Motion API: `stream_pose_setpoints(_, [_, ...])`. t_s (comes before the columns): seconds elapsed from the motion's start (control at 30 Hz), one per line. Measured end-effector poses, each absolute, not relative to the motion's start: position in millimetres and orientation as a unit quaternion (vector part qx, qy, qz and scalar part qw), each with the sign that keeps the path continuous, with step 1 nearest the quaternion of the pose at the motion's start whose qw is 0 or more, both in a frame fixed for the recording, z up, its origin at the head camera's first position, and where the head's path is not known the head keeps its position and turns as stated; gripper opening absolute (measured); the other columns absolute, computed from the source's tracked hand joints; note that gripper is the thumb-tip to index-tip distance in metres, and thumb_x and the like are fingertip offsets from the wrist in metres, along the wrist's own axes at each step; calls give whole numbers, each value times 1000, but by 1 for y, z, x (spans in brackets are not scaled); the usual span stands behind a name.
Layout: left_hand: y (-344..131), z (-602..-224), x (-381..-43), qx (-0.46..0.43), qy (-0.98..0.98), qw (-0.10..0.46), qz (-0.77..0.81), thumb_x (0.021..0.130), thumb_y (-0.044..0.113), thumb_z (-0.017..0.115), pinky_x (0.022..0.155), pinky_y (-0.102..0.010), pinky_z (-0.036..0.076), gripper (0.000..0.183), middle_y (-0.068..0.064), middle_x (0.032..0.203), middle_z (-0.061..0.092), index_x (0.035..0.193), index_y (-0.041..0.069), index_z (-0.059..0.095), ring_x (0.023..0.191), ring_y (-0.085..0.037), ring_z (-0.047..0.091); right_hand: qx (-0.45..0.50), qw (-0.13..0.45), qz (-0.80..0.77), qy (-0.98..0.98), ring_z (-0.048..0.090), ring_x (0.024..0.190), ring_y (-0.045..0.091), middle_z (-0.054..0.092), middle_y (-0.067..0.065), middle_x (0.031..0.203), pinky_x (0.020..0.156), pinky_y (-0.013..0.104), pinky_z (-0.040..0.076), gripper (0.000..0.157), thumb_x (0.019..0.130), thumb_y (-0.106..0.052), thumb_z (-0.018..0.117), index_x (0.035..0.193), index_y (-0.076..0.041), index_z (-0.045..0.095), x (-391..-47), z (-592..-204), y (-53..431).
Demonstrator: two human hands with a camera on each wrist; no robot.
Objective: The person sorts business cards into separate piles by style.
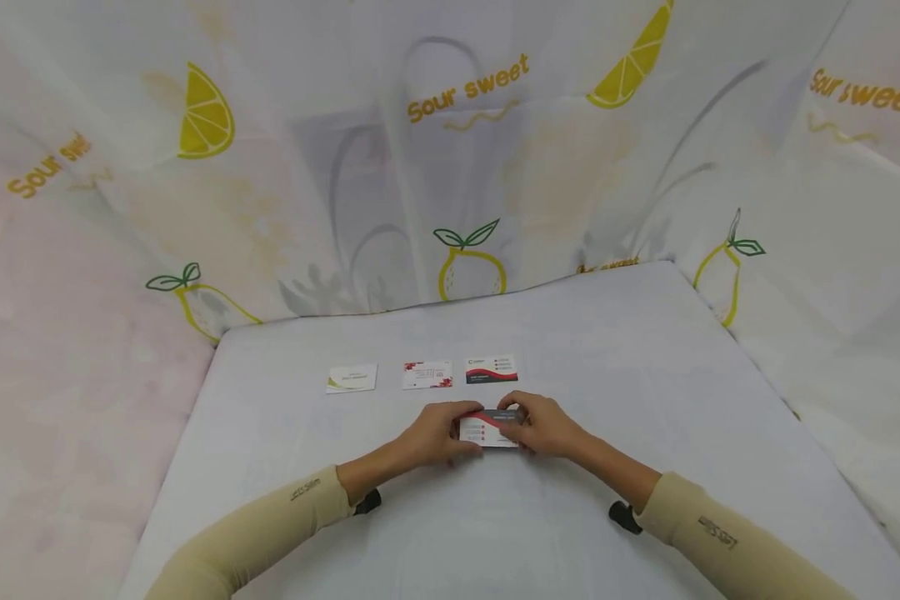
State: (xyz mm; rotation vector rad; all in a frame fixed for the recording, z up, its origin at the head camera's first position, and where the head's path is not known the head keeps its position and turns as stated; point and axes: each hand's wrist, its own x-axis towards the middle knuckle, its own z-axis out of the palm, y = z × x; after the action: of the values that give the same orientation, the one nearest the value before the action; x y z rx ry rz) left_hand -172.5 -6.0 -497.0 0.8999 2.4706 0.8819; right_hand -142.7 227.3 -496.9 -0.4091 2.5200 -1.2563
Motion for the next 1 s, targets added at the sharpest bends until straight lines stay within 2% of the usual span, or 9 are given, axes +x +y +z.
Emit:
stream_pose_setpoints(0.17, [-3,-498,-181,302,882,178,314,84,29,80,62,-17,47,65,-5,124,65,141,10,54,85,-9,61,-153,95,-373,910,56,75,12,66,3,97,63,24,47,59,76,-22,86,126,-8,59,-147,-499,224])
stream_pose_setpoints(0.23, [0,-499,-186,299,888,174,302,84,31,79,65,-17,46,65,-4,124,65,141,11,54,86,-8,59,-152,83,-344,923,54,82,13,67,3,102,68,24,45,64,74,-23,87,129,-6,59,-151,-499,223])
stream_pose_setpoints(0.3, [2,-499,-192,297,895,169,286,84,32,79,67,-18,44,65,-3,117,68,141,11,55,86,-8,57,-142,78,-323,933,53,83,13,65,3,100,69,24,44,65,74,-25,87,130,-6,60,-157,-499,223])
stream_pose_setpoints(0.37, [6,-498,-199,295,902,160,271,84,33,80,69,-20,43,64,-2,108,68,140,11,56,87,-10,54,-134,78,-311,938,50,78,15,62,4,91,64,25,41,66,74,-25,87,131,-5,61,-163,-499,225])
stream_pose_setpoints(0.47, [12,-494,-208,294,911,147,251,84,33,80,74,-24,45,62,-2,104,68,138,11,58,88,-13,56,-127,75,-297,944,47,74,15,55,4,81,63,25,38,66,75,-26,87,132,-5,61,-174,-499,226])
stream_pose_setpoints(0.57, [17,-493,-216,292,918,134,231,84,32,79,89,-29,49,60,-3,120,68,136,10,58,103,-15,61,-135,69,-288,946,45,74,16,55,5,80,64,27,37,65,75,-25,86,132,-3,61,-185,-498,227])
stream_pose_setpoints(0.67, [22,-493,-226,283,926,128,216,86,30,78,99,-35,47,60,-7,128,65,137,7,57,115,-21,60,-138,64,-280,948,45,75,17,56,7,81,66,28,37,64,76,-23,86,131,-2,61,-197,-497,226])
stream_pose_setpoints(0.87, [37,-495,-245,237,942,130,200,88,27,75,99,-39,48,58,-11,130,64,139,6,55,116,-24,58,-118,69,-267,954,47,79,20,59,10,87,68,30,37,64,77,-21,84,133,-2,60,-222,-495,226])
stream_pose_setpoints(1.0, [47,-497,-249,208,950,142,182,89,23,74,91,-35,49,52,-9,122,66,135,6,57,108,-21,58,-116,73,-272,952,50,82,21,65,16,99,71,31,40,62,78,-17,83,132,1,59,-229,-499,225])
